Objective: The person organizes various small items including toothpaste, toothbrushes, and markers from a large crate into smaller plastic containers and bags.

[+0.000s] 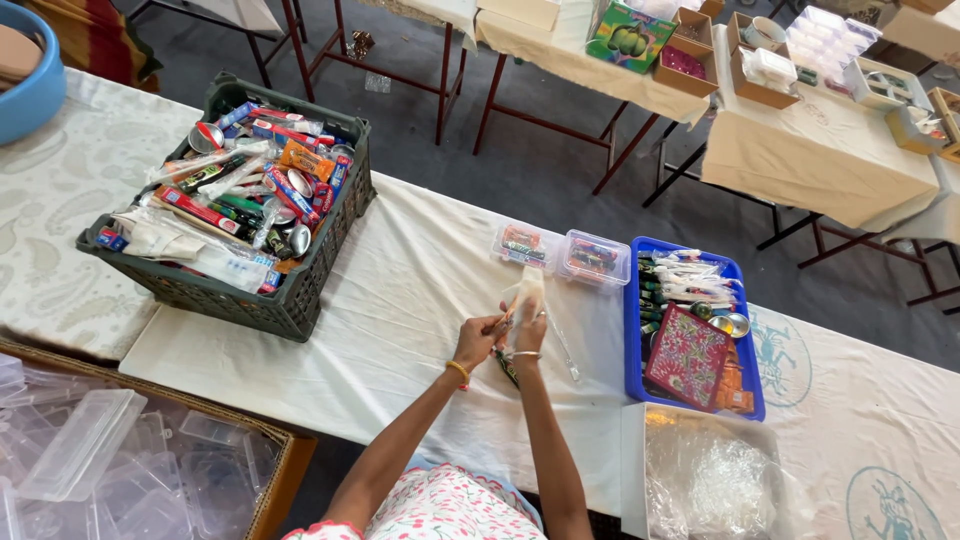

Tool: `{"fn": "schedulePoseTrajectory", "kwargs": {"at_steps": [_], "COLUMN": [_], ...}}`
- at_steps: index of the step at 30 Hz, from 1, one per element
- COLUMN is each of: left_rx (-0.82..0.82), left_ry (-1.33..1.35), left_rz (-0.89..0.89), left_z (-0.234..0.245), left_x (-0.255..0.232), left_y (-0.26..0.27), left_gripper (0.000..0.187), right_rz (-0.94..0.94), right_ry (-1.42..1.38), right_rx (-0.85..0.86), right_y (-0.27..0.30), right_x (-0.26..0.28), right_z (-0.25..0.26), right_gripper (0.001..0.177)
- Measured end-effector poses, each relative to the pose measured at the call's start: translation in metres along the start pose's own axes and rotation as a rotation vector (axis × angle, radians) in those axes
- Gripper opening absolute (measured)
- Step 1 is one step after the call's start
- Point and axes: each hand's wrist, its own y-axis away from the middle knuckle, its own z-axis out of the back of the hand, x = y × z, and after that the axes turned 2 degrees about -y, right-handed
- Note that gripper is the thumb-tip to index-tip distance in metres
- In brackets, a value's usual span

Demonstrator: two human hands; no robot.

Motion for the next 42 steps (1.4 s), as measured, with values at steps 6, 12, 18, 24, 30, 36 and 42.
{"fn": "schedulePoseTrajectory", "kwargs": {"at_steps": [6,12,18,24,30,36,42], "left_rx": [0.236,-0.093,0.199,0.027,0.172,0.052,0.133], "left_ry": [0.730,0.669,0.466,0.255,0.490,0.559,0.312], "left_rz": [0.417,0.356,0.363,0.091,0.144,0.224,0.336], "left_z": [-0.003,-0.033,-0.018,-0.010,-0.009,-0.010,-0.009], "left_x": [0.049,0.076,0.023,-0.029,-0.030,-0.022,-0.027], "left_y": [-0.024,-0.030,-0.014,-0.011,-0.011,-0.031,-0.009], "left_gripper": [0.031,0.024,0.040,0.059,0.049,0.049,0.056], "right_rz": [-0.002,0.381,0.474,0.462,0.360,0.843,0.554], "right_ry": [-0.346,0.562,0.777,0.820,0.840,0.739,0.631], "right_rx": [0.277,0.014,-0.173,-0.231,-0.201,0.305,0.256], "right_y": [0.050,0.081,0.046,0.019,0.022,0.091,0.059], "right_x": [0.095,0.051,0.050,0.041,0.044,0.103,0.085], "right_z": [-0.026,-0.038,-0.020,-0.008,-0.006,-0.044,-0.029], "right_gripper": [0.061,0.062,0.052,0.068,0.057,0.049,0.046]}}
